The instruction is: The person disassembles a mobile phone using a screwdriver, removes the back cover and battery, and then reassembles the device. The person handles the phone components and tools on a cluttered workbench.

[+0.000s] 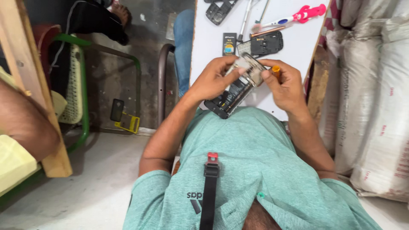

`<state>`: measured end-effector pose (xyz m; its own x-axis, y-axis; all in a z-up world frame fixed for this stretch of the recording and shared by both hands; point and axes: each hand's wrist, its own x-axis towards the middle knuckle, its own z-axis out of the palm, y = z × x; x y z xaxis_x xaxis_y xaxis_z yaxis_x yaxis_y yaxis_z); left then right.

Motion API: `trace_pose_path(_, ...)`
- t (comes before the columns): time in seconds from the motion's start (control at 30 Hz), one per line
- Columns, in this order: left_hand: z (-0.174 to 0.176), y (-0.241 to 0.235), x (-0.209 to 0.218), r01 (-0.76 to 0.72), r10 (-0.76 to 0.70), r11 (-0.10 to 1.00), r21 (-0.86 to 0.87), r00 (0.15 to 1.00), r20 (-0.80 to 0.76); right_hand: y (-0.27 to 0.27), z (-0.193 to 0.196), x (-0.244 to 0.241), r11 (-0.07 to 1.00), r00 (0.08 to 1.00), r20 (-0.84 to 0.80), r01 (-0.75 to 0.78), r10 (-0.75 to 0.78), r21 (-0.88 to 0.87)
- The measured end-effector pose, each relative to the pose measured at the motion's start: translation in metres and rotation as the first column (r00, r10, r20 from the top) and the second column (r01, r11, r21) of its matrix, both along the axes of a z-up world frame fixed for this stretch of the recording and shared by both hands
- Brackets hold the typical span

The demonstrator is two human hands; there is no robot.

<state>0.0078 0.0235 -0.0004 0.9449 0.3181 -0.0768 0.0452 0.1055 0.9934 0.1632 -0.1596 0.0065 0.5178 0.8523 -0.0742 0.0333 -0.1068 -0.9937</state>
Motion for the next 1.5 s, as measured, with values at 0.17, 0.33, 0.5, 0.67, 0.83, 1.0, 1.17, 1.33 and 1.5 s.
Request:
trace_pose_path(0.17,-0.014,0.020,-0.038,-0.268,0.277,0.957,-0.114,0.958,0.079,0.006,0.010,0.024,0.921,0.909,0.413,0.205,-0.053,-0.332)
trace_pose_path(0.33,-0.022,0.023,-0.069,-0.296,0.324,0.905,-0.305,0.945,0.043,0.014,0.020,0.043,0.992,0.548,0.834,0.050,0.069,-0.115)
trace_pose_path(0.5,-0.026,0.019,-0.070,-0.292,0.319,0.902,-0.319,0.947,0.037,0.021,0.021,0.042,0.987,0.549,0.825,-0.002,0.135,-0.160)
trace_pose_path(0.67,-0.023,0.017,-0.053,-0.245,0.277,0.907,-0.342,0.960,0.045,0.023,0.021,0.048,0.976,0.458,0.868,0.000,0.194,-0.218)
trace_pose_path(0.83,-0.020,0.018,-0.043,-0.221,0.237,0.937,-0.272,0.971,0.029,0.021,0.015,0.052,0.991,0.533,0.835,-0.059,0.134,-0.121)
trace_pose_path(1.0,-0.016,0.016,-0.029,-0.234,0.236,0.962,-0.137,0.972,-0.006,0.026,0.002,0.051,0.994,0.532,0.843,-0.023,-0.076,0.104)
trace_pose_path(1.17,-0.014,0.010,-0.013,-0.182,0.188,0.972,-0.147,0.982,0.031,0.022,0.000,0.052,0.975,0.631,0.743,0.152,-0.222,0.162)
trace_pose_path(1.33,-0.018,0.003,-0.001,-0.162,0.168,0.981,-0.108,0.985,0.048,0.009,-0.007,0.050,0.956,0.807,0.514,0.225,-0.291,0.188)
trace_pose_path(1.5,-0.022,-0.002,0.002,-0.180,0.180,0.983,-0.033,0.984,-0.003,0.006,-0.021,0.046,0.938,0.882,0.333,0.345,-0.333,0.024)
